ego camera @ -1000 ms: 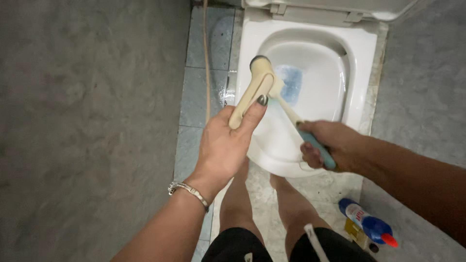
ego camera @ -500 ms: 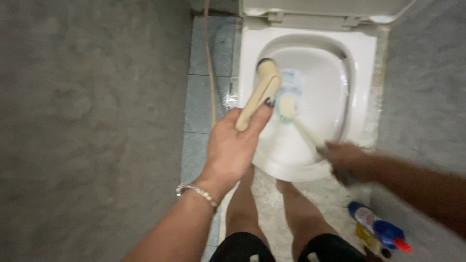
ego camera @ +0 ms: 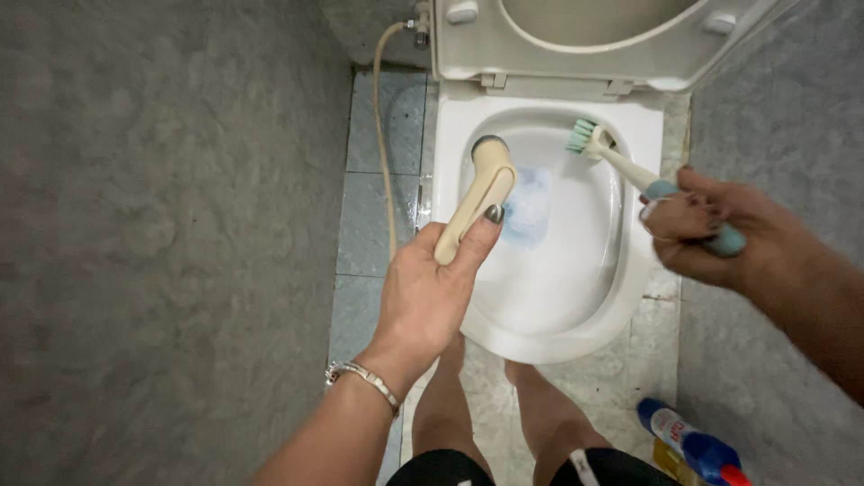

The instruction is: The person cleans a toilet by applying liquid cleaner and scrubbing the inside of the bowl and the rim with a brush while using a bidet sprayer to rinse.

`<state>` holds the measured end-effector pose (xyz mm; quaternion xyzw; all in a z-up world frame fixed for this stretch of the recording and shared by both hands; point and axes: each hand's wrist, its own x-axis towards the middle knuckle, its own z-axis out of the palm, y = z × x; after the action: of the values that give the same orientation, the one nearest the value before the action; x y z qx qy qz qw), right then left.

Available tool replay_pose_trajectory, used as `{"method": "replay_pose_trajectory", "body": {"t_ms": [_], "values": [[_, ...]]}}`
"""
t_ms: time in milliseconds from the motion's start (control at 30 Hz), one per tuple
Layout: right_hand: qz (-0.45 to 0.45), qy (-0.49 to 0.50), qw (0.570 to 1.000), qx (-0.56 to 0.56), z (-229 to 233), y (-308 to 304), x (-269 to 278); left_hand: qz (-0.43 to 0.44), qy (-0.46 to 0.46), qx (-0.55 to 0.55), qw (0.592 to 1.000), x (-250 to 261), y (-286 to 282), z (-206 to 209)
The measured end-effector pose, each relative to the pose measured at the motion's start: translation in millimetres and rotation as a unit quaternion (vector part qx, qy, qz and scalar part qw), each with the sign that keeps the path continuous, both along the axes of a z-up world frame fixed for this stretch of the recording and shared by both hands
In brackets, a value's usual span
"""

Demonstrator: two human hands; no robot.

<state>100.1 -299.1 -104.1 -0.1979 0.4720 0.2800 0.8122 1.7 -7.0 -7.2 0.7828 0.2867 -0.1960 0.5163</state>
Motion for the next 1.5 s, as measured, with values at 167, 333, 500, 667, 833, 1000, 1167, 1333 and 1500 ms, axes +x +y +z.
{"method": "replay_pose_trajectory", "body": {"t_ms": [167,333,500,667,833,1000,1167,1333,1500], "values": [[0.219,0.051,0.974,-0.037,15,87,-16,0.007,-0.025,0.001,1.000,4,3,-3],[0.661,-0.094,0.671,-0.321,40,78,-46,0.021,-0.057,-0.011,0.998,-2,2,-10],[0.808,0.013,0.513,-0.290,-12,-71,-74,0.033,-0.022,-0.013,0.999,-8,-3,-5],[0.837,-0.048,0.181,-0.514,-91,-199,4,0.019,-0.007,-0.013,1.000,-4,1,-4],[0.811,-0.041,0.162,-0.561,-78,-125,53,0.024,-0.029,-0.012,0.999,-4,1,-3],[0.829,-0.024,0.221,-0.513,-24,-73,-21,0.033,-0.013,0.002,0.999,-8,2,0],[0.738,0.051,0.438,-0.511,22,-22,-76,0.033,-0.003,-0.017,0.999,-13,4,-2],[0.485,0.076,0.720,-0.490,18,48,-60,0.037,-0.034,-0.005,0.999,-15,7,-1],[0.351,0.138,0.797,-0.471,12,76,-90,0.024,-0.006,-0.009,1.000,-10,6,4]]}}
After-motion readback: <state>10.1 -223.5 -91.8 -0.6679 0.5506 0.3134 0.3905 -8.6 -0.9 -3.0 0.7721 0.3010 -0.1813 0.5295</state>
